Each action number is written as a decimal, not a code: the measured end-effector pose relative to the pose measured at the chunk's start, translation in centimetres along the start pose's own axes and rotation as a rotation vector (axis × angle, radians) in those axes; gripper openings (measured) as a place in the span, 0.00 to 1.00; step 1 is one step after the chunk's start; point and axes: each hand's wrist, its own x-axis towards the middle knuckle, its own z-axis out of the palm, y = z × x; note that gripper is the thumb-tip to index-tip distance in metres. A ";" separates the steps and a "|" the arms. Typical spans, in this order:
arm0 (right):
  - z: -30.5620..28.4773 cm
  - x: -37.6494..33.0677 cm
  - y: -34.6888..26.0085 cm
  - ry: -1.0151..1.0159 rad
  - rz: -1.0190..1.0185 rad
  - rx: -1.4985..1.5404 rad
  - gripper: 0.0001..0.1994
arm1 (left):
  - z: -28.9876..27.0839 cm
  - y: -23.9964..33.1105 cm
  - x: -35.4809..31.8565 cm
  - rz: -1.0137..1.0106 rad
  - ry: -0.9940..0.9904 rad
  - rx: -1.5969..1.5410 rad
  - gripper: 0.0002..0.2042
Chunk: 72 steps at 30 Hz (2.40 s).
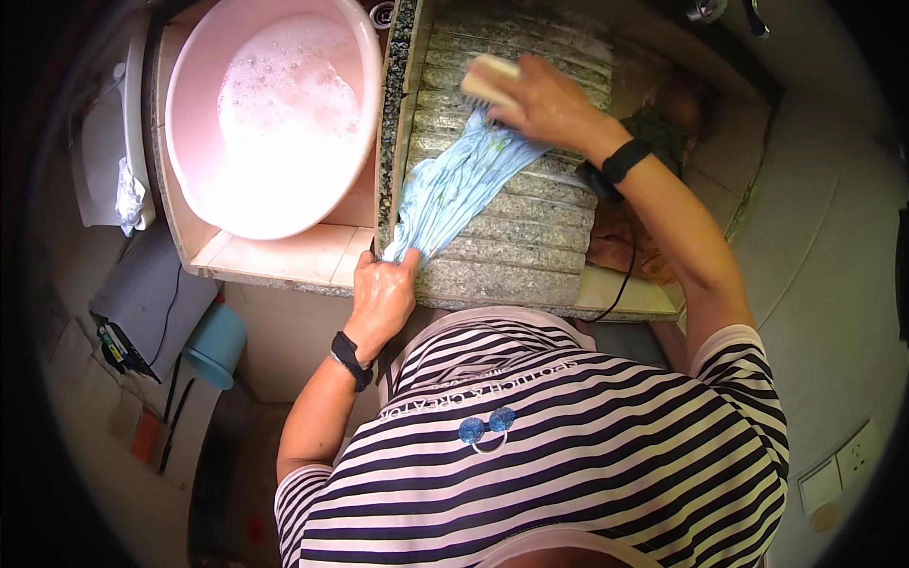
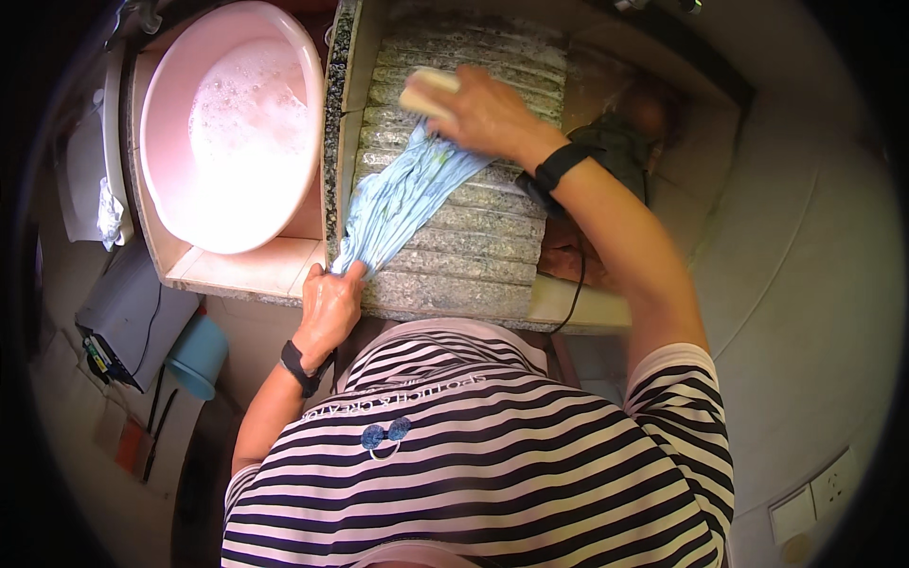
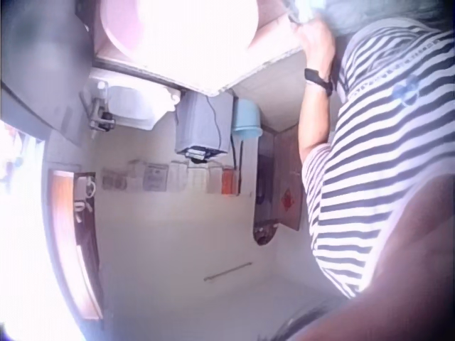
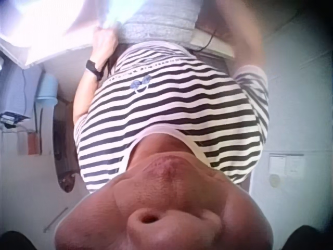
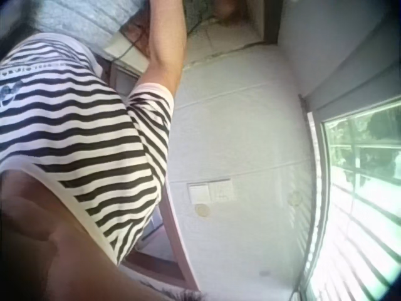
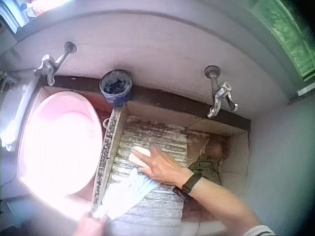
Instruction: The person washes a white cloth by hand under running water, wrings it, and places it aside. They then scrub a blue patterned cloth with a brush on a washboard, rinse it under the tap, and wring it out.
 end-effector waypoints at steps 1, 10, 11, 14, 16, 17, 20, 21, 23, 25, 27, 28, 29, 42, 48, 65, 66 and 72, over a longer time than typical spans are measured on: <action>0.7 -0.3 -1.2 -0.084 -0.129 0.047 0.31 | -0.1 0.0 0.0 -0.008 -0.026 0.005 0.07; -0.3 3.2 4.7 0.150 0.154 -0.323 0.30 | -0.5 0.5 0.8 0.000 0.006 -0.026 0.03; -0.5 2.3 2.4 0.186 0.019 -0.453 0.30 | -0.3 0.6 0.9 -0.001 0.005 -0.047 0.04; 0.2 -1.2 -3.6 0.063 -0.215 -0.291 0.34 | -1.9 2.7 2.7 0.045 0.145 -0.168 0.07; 1.4 -2.7 -4.5 -0.030 -0.223 -0.095 0.33 | -3.8 4.3 3.7 0.080 0.254 -0.332 0.04; 1.9 -3.5 -4.0 -0.043 -0.186 -0.046 0.30 | -4.6 5.0 4.0 0.098 0.330 -0.434 0.02; 2.0 -6.2 -2.9 -0.010 0.196 0.044 0.18 | -5.8 5.4 3.9 0.073 0.500 -0.695 0.03; 2.4 -7.6 -2.9 0.083 0.310 0.043 0.14 | -6.1 5.8 3.8 0.014 0.538 -0.807 0.03; 4.1 -10.6 -2.5 0.297 0.472 0.120 0.09 | -5.6 5.8 4.0 -0.067 0.581 -0.935 0.04; 5.6 -13.2 -2.3 0.520 0.553 0.294 0.09 | -4.0 5.4 5.3 -0.153 0.454 -0.967 0.07; 2.9 -13.5 -5.4 0.578 0.499 0.871 0.09 | -1.3 4.9 6.9 -0.208 0.276 -1.243 0.17; 0.9 -13.4 -7.8 0.598 0.467 1.158 0.09 | -0.3 5.1 7.9 -0.256 0.177 -1.203 0.25; -0.8 -12.9 -10.5 0.607 0.423 1.257 0.09 | -0.4 6.3 8.4 -0.323 0.125 -1.308 0.27; -1.6 -9.7 -15.7 0.844 0.629 0.319 0.22 | 1.6 12.2 10.5 -0.028 0.151 -2.094 0.10; -1.0 -9.5 -19.1 0.924 0.460 0.326 0.26 | 0.0 11.7 8.8 0.018 -0.021 -2.334 0.14; -2.7 -12.5 -19.4 0.953 0.394 0.316 0.17 | -1.3 13.9 9.0 0.426 0.116 -2.287 0.13; -2.8 -12.9 -21.3 0.992 0.267 0.247 0.17 | -1.6 13.3 9.5 0.363 -0.008 -2.361 0.13; -4.5 -12.4 -15.2 0.951 0.444 0.398 0.21 | -1.7 17.3 7.6 0.315 0.277 -2.272 0.12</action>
